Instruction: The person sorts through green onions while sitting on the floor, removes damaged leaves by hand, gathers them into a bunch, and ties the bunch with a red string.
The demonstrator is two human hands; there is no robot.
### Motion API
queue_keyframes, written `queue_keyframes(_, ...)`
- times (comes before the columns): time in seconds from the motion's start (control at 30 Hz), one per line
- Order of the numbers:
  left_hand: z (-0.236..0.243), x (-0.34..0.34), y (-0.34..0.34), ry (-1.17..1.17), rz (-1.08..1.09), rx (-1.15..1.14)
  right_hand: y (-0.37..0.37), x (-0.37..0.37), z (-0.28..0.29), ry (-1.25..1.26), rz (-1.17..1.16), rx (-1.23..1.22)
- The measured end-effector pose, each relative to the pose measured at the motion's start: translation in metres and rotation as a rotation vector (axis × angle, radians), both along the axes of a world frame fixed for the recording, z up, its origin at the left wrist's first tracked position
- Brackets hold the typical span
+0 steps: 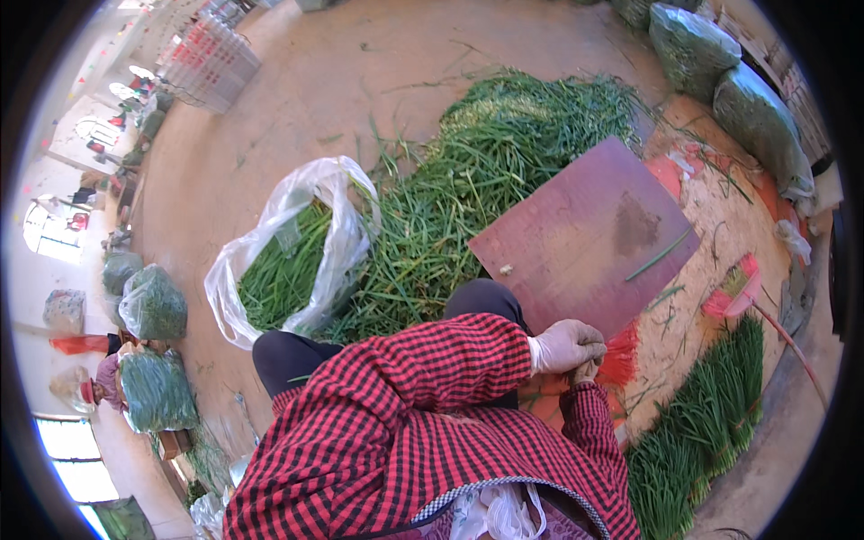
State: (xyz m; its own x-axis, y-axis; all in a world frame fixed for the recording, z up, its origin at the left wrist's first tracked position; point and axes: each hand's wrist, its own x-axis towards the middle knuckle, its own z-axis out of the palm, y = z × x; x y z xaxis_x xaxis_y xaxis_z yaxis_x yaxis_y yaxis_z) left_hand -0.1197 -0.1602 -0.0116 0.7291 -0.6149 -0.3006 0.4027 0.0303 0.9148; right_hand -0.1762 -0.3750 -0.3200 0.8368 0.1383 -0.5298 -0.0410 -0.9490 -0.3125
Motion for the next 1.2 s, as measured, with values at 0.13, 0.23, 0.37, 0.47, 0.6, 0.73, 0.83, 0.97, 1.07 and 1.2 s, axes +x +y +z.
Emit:
queue_keyframes(0.13,0.066,0.018,0.011,0.112,-0.156,-0.269,0.005,-0.021,0.021,-0.015,-0.063,0.08)
queue_keyframes(0.23,0.1,0.048,0.03,-0.112,0.133,-0.324,0.013,-0.048,0.039,-0.083,-0.222,0.24)
queue_keyframes(0.37,0.053,0.112,0.067,-0.845,0.085,0.583,0.012,-0.083,0.04,-0.072,-0.592,0.508)
queue_keyframes(0.47,0.008,0.132,0.098,-0.743,-0.212,0.938,-0.026,-0.068,0.059,-0.136,-0.786,0.678)
queue_keyframes(0.6,-0.01,0.111,0.172,-0.677,0.006,0.836,-0.053,0.01,0.183,-0.626,-0.71,0.509)
queue_keyframes(0.73,-0.024,0.079,0.316,-0.672,0.352,0.857,0.027,0.1,0.317,-0.672,-0.666,0.683)
queue_keyframes(0.83,-0.038,0.024,0.449,-0.434,0.468,1.21,0.174,0.157,0.362,-0.443,-0.376,0.762)
queue_keyframes(0.97,-0.057,-0.056,0.562,-0.249,0.485,1.557,0.384,0.195,0.332,-0.16,0.529,0.95)
queue_keyframes(1.07,-0.086,-0.079,0.594,-0.174,0.467,1.594,0.543,0.166,0.307,-0.206,1.095,0.797)
queue_keyframes(1.2,-0.12,-0.064,0.606,-0.263,0.487,1.537,0.64,0.113,0.246,-0.364,1.572,0.537)
